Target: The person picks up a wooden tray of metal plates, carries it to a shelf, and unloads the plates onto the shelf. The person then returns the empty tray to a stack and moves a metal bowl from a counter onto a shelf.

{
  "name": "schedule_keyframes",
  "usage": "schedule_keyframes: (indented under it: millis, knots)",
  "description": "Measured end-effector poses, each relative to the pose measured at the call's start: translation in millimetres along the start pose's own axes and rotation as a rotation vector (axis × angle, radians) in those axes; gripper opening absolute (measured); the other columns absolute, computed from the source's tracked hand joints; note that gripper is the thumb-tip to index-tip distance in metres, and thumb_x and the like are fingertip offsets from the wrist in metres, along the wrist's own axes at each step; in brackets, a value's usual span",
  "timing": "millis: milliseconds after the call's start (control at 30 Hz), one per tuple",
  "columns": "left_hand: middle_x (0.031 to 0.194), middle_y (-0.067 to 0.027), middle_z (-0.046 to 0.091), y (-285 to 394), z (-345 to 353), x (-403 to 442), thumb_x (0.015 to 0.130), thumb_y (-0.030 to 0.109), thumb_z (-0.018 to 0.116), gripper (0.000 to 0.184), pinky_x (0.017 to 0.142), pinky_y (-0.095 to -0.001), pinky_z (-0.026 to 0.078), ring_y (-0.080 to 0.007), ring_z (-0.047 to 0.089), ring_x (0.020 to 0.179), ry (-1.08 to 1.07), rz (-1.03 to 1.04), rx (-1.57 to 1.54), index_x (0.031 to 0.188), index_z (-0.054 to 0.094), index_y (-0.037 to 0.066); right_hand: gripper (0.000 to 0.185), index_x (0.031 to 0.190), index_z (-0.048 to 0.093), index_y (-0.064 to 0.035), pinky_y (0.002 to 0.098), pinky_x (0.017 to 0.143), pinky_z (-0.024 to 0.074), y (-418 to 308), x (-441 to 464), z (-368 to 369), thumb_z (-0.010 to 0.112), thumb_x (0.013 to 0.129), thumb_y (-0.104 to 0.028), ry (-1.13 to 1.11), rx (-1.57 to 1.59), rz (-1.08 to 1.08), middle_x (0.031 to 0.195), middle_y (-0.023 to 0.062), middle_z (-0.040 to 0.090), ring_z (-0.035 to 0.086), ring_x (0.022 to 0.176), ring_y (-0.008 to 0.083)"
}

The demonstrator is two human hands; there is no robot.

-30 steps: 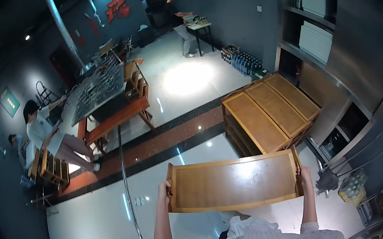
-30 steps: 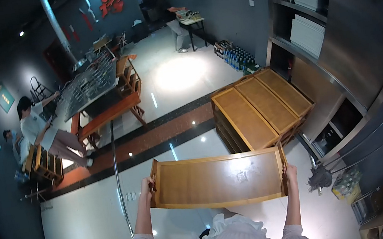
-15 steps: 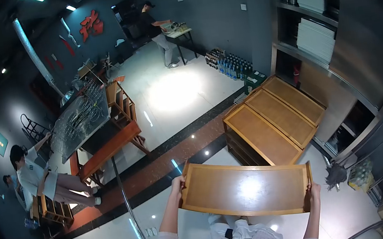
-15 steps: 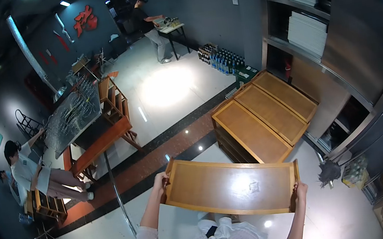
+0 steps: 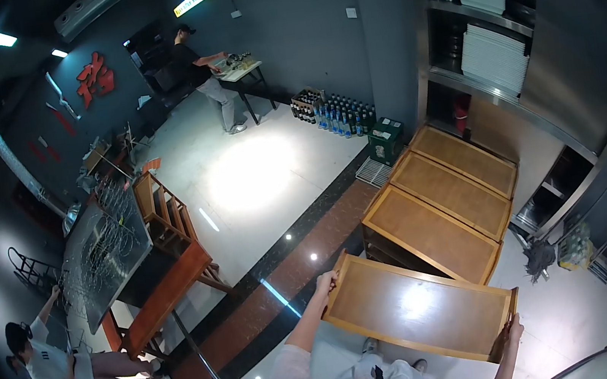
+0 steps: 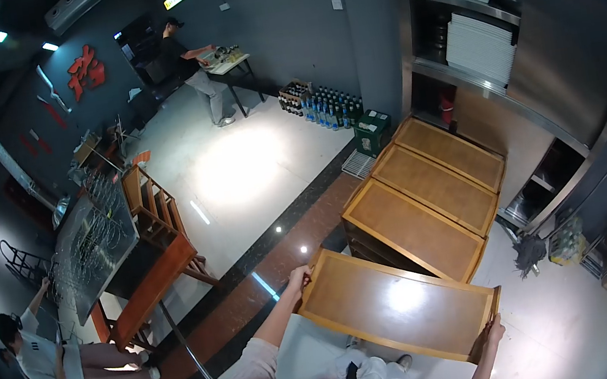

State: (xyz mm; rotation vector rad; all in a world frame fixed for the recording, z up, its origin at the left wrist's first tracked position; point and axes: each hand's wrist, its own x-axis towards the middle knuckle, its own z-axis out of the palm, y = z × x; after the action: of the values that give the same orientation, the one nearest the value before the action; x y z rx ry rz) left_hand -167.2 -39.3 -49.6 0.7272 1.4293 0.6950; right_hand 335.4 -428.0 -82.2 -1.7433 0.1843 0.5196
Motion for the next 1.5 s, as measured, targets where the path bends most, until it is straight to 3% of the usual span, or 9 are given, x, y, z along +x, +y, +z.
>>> schedule_keyframes:
  millis: [100, 200, 267, 433, 600, 800, 1133, 1433, 1500]
  knots:
    - [0.055, -0.0009, 0.045, 17, 11, 16, 0.064, 0.017, 0.056, 0.014, 0.048, -0.0243, 0.032, -0.0104, 0.039, 0.050, -0.001, 0.003, 0.031, 0.058, 0.050, 0.007, 0.050, 0.054, 0.046, -0.0075, 0.0257, 0.037, 0.0323, 32, 11, 8, 0.057, 0.079, -0.050, 0.067, -0.020, 0.030, 0.048, 0.0024, 0.045, 0.039, 0.038, 0.0106]
    - [0.055, -0.0010, 0.044, 8, 16, 52, 0.065, 0.018, 0.056, 0.014, 0.048, -0.0255, 0.032, -0.0106, 0.039, 0.050, -0.033, 0.032, 0.063, 0.058, 0.051, 0.006, 0.057, 0.055, 0.048, -0.0057, 0.0269, 0.039, 0.0342, 37, 0, 15, 0.056, 0.075, -0.058, 0.186, -0.324, 0.029, 0.048, 0.0025, 0.045, 0.040, 0.040, 0.0117]
    - [0.056, -0.0017, 0.046, 5, 18, 76, 0.066, 0.018, 0.056, 0.015, 0.050, -0.0257, 0.032, -0.0106, 0.040, 0.051, -0.018, 0.013, 0.136, 0.057, 0.051, 0.006, 0.062, 0.054, 0.049, -0.0052, 0.0271, 0.039, 0.0361, 30, -15, 28, 0.052, 0.074, -0.064, 0.113, -0.083, 0.164, 0.048, 0.0028, 0.045, 0.042, 0.040, 0.0126]
    - [0.057, -0.0034, 0.048, 7, 26, 94, 0.066, 0.017, 0.055, 0.017, 0.051, -0.0251, 0.033, -0.0115, 0.043, 0.053, 0.007, 0.030, 0.139, 0.056, 0.051, 0.005, 0.064, 0.050, 0.047, -0.0123, 0.0242, 0.034, 0.0319, 67, 0, 42, 0.043, 0.074, -0.071, 0.088, 0.002, 0.249, 0.041, 0.0003, 0.041, 0.039, 0.033, 0.0120]
    - [0.059, -0.0044, 0.051, 4, 35, 108, 0.066, 0.019, 0.057, 0.016, 0.053, -0.0265, 0.035, -0.0138, 0.046, 0.055, 0.007, 0.070, 0.146, 0.059, 0.055, 0.005, 0.066, 0.051, 0.049, -0.0109, 0.0242, 0.033, 0.0308, 123, 44, 44, 0.040, 0.076, -0.071, 0.038, 0.286, 0.305, 0.042, 0.0009, 0.040, 0.039, 0.034, 0.0122]
    - [0.061, -0.0032, 0.051, -20, 44, 155, 0.069, 0.019, 0.053, 0.016, 0.053, -0.0259, 0.035, -0.0124, 0.045, 0.056, 0.069, 0.047, 0.178, 0.061, 0.055, 0.005, 0.064, 0.051, 0.048, -0.0072, 0.0270, 0.043, 0.0409, 102, 15, 64, 0.042, 0.079, -0.064, 0.151, 0.034, 0.324, 0.047, 0.0056, 0.049, 0.048, 0.041, 0.0155]
    - [0.057, -0.0028, 0.050, -15, 61, 186, 0.072, 0.017, 0.051, 0.021, 0.051, -0.0276, 0.034, -0.0121, 0.044, 0.053, 0.128, 0.154, 0.221, 0.057, 0.054, 0.003, 0.063, 0.053, 0.050, -0.0073, 0.0282, 0.043, 0.0412, 113, 6, 77, 0.040, 0.081, -0.062, 0.033, -0.045, 0.355, 0.049, 0.0056, 0.050, 0.050, 0.043, 0.0167]
    - [0.057, -0.0026, 0.050, -4, 78, 206, 0.069, 0.020, 0.055, 0.022, 0.052, -0.0271, 0.034, -0.0130, 0.045, 0.053, 0.111, 0.130, 0.241, 0.055, 0.052, 0.003, 0.059, 0.055, 0.050, -0.0072, 0.0298, 0.040, 0.0387, 166, 27, 86, 0.036, 0.085, -0.056, 0.128, -0.119, 0.325, 0.048, 0.0056, 0.049, 0.046, 0.040, 0.0172]
    - [0.057, -0.0031, 0.050, 0, 83, 200, 0.069, 0.019, 0.055, 0.022, 0.052, -0.0273, 0.034, -0.0132, 0.046, 0.054, 0.158, 0.146, 0.288, 0.055, 0.052, 0.002, 0.052, 0.068, 0.060, -0.0011, 0.0355, 0.059, 0.0459, 174, 32, 78, 0.039, 0.088, -0.045, 0.076, -0.130, 0.366, 0.063, 0.0104, 0.058, 0.057, 0.059, 0.0227]
